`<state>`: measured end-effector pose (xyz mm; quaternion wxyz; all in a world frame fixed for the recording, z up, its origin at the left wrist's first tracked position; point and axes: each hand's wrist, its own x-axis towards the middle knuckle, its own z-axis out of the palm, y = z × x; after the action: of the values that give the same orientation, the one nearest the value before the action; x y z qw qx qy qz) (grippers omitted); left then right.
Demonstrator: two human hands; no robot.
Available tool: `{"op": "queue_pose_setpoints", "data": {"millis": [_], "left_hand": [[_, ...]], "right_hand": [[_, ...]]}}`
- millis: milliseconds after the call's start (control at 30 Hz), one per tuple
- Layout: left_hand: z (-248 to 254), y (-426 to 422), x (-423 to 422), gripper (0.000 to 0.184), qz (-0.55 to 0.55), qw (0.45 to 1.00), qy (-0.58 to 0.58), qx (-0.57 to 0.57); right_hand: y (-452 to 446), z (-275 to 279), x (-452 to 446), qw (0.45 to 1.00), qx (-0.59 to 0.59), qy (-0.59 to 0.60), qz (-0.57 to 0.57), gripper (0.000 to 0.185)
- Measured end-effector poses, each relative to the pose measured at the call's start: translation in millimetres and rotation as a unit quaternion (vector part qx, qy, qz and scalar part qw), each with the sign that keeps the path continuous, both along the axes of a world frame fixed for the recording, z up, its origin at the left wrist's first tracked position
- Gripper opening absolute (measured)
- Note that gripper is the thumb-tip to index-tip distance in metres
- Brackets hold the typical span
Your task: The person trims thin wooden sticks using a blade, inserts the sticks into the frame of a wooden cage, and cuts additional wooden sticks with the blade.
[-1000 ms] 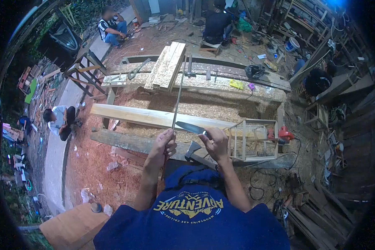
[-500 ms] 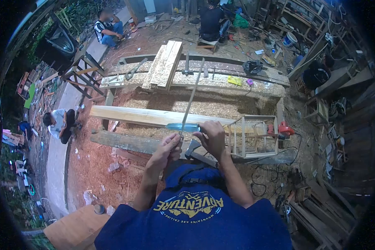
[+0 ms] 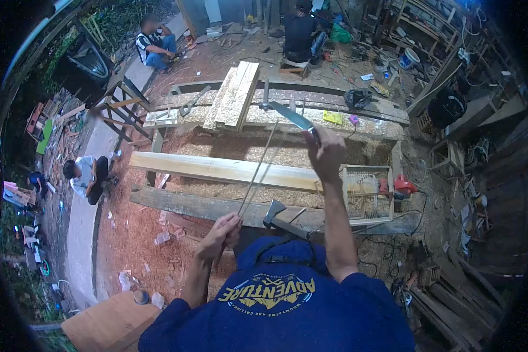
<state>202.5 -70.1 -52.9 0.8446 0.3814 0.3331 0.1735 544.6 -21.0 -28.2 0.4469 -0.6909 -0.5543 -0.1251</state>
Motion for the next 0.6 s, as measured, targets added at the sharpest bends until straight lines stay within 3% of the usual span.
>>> {"op": "queue_pose_setpoints", "data": {"millis": [133, 167, 233, 267, 300, 367, 467, 600], "left_hand": [[-20, 5, -8, 0.024, 0.041, 0.999, -0.012, 0.01], [-21, 8, -4, 0.024, 0.052, 0.998, -0.01, 0.022], [-23, 15, 7, 0.024, 0.079, 0.996, -0.006, 0.047], [-22, 18, 12, 0.023, 0.087, 0.995, -0.005, 0.056], [-22, 20, 17, 0.023, 0.094, 0.994, -0.004, 0.064], [-23, 22, 23, 0.023, 0.103, 0.992, 0.002, 0.07], [-31, 23, 36, 0.023, 0.118, 0.991, 0.013, 0.067], [-35, 21, 50, 0.021, 0.133, 0.986, 0.045, 0.085]], "right_hand": [[-3, 8, -9, 0.995, 0.044, -0.066, 0.065, 0.036], [-8, 5, -17, 0.997, -0.023, -0.054, 0.057, 0.036], [-9, -10, -31, 0.997, -0.05, 0.043, 0.043, 0.037], [-11, -16, -42, 0.986, -0.051, 0.15, 0.056, 0.038], [-14, -21, -53, 0.947, -0.106, 0.296, 0.072, 0.035], [-21, -35, -71, 0.914, -0.127, 0.357, 0.141, 0.028], [-29, -33, -102, 0.792, -0.091, 0.561, 0.226, 0.023], [-28, -59, -123, 0.712, -0.124, 0.655, 0.219, 0.018]]}}
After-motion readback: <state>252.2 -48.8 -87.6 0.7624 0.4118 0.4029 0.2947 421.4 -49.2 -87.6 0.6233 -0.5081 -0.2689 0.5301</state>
